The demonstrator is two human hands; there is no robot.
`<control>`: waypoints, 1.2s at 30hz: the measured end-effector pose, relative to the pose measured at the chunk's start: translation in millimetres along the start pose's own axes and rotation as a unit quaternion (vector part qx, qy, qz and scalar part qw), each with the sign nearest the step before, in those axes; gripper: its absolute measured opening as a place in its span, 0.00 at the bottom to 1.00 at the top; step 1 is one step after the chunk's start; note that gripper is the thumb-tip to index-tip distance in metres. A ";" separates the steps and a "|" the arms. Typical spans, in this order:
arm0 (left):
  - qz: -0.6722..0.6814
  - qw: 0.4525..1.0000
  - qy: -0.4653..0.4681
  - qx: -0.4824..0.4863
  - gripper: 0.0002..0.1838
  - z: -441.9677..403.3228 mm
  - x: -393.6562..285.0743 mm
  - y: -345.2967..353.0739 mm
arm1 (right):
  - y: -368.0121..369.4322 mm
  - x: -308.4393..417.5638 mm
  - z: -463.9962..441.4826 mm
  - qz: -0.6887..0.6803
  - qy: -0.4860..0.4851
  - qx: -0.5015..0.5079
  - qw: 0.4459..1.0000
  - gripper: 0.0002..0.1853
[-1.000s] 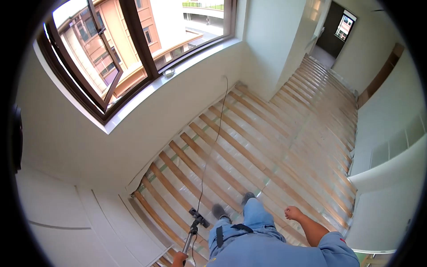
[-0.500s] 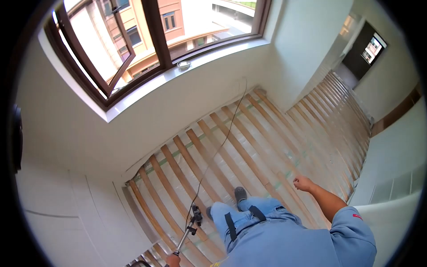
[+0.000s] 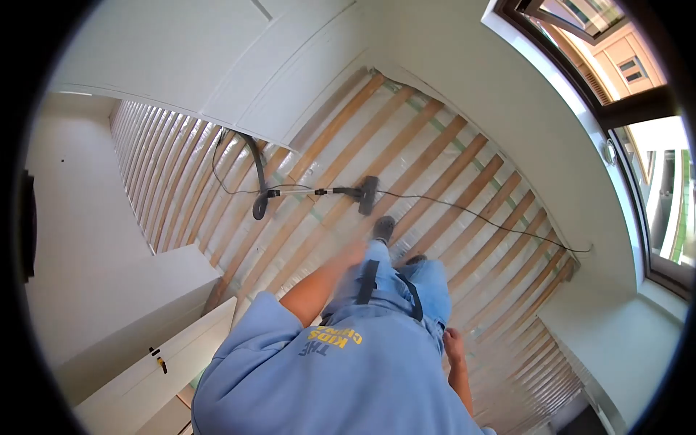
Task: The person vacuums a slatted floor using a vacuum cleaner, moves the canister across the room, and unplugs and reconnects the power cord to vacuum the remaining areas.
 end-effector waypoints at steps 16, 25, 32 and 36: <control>0.293 0.905 -0.307 -0.043 0.09 80.5 -15.6 29.3 | -311.7 -180.0 -104.3 -0.238 0.059 -0.144 0.959 0.12; 0.021 0.947 -0.304 0.106 0.10 -53.5 -271.5 165.2 | -626.5 -419.5 -258.1 -0.118 0.116 -0.322 0.932 0.12; -0.075 0.939 -0.322 0.093 0.11 -154.0 -336.5 214.2 | -872.6 -466.4 -375.4 0.035 0.130 -0.421 0.897 0.14; -0.111 0.928 -0.344 0.094 0.11 -182.4 -345.1 232.7 | -930.2 -468.1 -425.0 0.224 0.162 -0.368 0.888 0.12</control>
Point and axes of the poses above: each hand's wrist, its own z-axis away from the middle knuckle, its own y-axis out of the palm, x = y × z, the point moved 5 cm from there along -z, towards the middle knuckle, and after that the axes turned 9 degrees about x, right-handed, at the moved point
